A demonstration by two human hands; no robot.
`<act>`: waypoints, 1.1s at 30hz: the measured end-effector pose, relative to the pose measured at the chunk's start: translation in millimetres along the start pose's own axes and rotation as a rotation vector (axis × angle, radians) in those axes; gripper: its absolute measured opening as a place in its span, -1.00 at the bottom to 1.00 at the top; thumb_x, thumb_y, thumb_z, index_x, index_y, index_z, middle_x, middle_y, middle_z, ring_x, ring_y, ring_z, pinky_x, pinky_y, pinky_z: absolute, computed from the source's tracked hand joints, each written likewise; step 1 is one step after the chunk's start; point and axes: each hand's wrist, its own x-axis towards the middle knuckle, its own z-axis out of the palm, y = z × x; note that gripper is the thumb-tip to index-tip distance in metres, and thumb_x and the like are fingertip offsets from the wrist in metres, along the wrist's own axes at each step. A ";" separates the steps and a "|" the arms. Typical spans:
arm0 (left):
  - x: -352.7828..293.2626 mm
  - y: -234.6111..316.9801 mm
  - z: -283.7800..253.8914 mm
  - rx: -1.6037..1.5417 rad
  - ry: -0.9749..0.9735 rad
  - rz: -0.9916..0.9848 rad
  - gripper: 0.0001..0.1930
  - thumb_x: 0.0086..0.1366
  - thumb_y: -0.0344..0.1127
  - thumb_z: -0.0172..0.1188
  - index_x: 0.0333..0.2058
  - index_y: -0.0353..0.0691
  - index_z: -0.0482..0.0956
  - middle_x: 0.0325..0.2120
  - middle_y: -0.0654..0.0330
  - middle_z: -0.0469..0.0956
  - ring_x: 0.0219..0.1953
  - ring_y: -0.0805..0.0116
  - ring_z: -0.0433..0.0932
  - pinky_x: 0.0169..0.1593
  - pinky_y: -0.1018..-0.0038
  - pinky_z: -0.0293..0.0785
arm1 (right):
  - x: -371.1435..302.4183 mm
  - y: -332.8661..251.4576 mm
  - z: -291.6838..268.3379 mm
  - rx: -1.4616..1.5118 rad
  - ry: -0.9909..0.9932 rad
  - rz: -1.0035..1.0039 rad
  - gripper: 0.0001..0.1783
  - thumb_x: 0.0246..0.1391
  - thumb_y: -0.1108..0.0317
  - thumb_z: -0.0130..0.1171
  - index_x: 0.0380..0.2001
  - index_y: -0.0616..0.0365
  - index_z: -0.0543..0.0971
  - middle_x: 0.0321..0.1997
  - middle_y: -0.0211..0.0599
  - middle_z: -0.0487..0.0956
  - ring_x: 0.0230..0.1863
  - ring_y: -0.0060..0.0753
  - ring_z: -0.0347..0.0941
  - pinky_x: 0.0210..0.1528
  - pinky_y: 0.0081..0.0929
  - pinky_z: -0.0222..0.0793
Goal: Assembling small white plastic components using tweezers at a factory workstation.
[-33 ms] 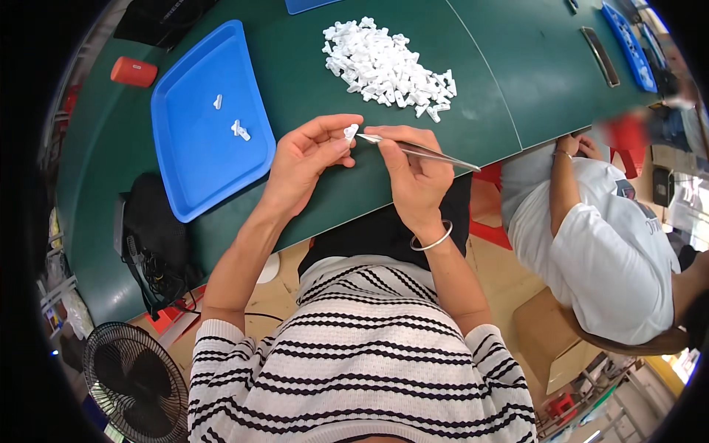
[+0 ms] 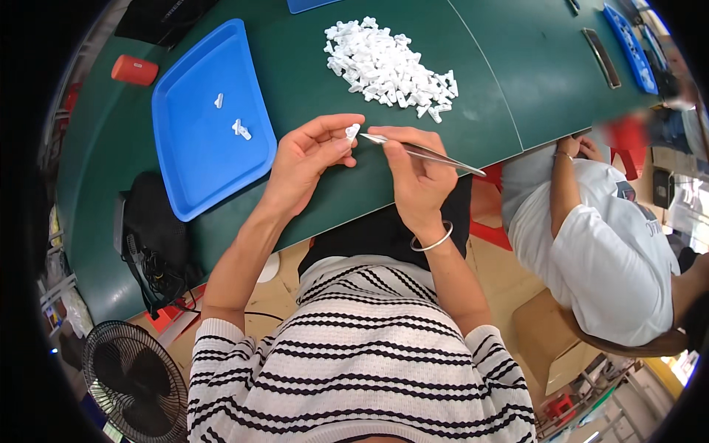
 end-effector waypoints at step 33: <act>5.0 -2.5 -1.7 -0.071 -0.059 -0.013 -0.68 0.32 -0.42 0.08 0.02 -0.36 0.46 -0.29 0.17 0.58 -0.28 0.53 0.54 -0.15 0.57 0.53 | 3.2 -0.7 7.6 0.136 0.037 0.011 -0.84 0.13 0.54 0.14 -0.21 0.37 0.49 -0.17 -0.09 0.59 -0.18 -0.40 0.55 -0.10 -0.58 0.46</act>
